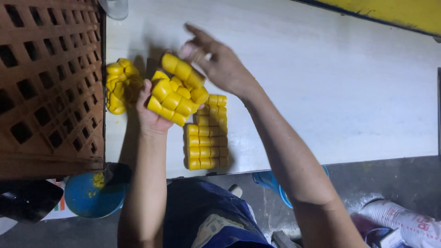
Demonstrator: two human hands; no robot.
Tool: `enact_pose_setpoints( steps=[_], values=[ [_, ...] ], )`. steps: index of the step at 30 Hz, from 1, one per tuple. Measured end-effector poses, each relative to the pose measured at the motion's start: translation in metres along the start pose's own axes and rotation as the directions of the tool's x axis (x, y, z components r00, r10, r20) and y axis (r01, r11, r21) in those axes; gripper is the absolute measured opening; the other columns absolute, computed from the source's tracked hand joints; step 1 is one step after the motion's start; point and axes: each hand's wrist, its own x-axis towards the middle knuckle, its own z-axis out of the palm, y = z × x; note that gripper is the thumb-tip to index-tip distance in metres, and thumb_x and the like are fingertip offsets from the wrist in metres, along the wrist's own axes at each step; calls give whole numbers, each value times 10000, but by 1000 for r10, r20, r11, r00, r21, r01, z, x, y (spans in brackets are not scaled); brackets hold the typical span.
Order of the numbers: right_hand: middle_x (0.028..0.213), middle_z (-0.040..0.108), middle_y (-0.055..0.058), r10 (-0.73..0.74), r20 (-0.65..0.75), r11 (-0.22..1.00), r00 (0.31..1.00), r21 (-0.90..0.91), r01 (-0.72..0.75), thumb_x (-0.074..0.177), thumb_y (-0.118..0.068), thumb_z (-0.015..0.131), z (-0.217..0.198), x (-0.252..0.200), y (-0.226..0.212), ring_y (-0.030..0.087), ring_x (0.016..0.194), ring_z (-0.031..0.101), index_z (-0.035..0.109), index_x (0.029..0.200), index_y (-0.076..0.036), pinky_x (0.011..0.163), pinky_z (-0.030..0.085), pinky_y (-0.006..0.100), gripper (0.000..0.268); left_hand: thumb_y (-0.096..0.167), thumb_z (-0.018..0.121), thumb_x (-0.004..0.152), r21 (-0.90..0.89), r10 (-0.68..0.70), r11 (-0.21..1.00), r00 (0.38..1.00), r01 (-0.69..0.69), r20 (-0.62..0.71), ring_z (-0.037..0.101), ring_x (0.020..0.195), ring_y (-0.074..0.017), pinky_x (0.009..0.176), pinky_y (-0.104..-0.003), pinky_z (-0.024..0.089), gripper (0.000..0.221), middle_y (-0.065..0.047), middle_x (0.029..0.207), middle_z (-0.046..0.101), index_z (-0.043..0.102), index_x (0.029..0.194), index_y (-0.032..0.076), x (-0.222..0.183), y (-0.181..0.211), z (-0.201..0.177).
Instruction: Gathering small pre-cut dough pieces from a work table and placing them into a blue bucket.
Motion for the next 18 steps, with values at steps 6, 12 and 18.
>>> enact_pose_setpoints(
  steps=[6,12,18],
  values=[
    [1512,476,152,568,-14,647,823,-610,-458,1017,-447,439,71,-46,84,513,1299,536,226,1640,-318,1027,511,643,670,507,636,923,103,294,954,947,-282,-127,593,1371,-351,1285,-618,364,587,-100,1482,600,588,1418,197,0,11,72],
    [1234,528,118,406,-157,650,900,-643,-406,913,-407,727,95,-78,66,427,1151,568,569,1410,-178,773,626,571,569,520,649,925,168,289,952,931,-255,-222,607,1346,-294,1269,-609,379,540,-62,1475,596,595,1378,232,-21,13,77],
    [1098,633,60,724,-3,253,689,932,-261,973,-441,553,5,-100,92,293,955,665,529,1406,-274,741,568,380,464,412,690,925,219,211,965,921,-143,-329,637,1298,-300,1185,-550,469,465,-68,1373,662,635,1337,203,-14,-12,89]
  ],
)
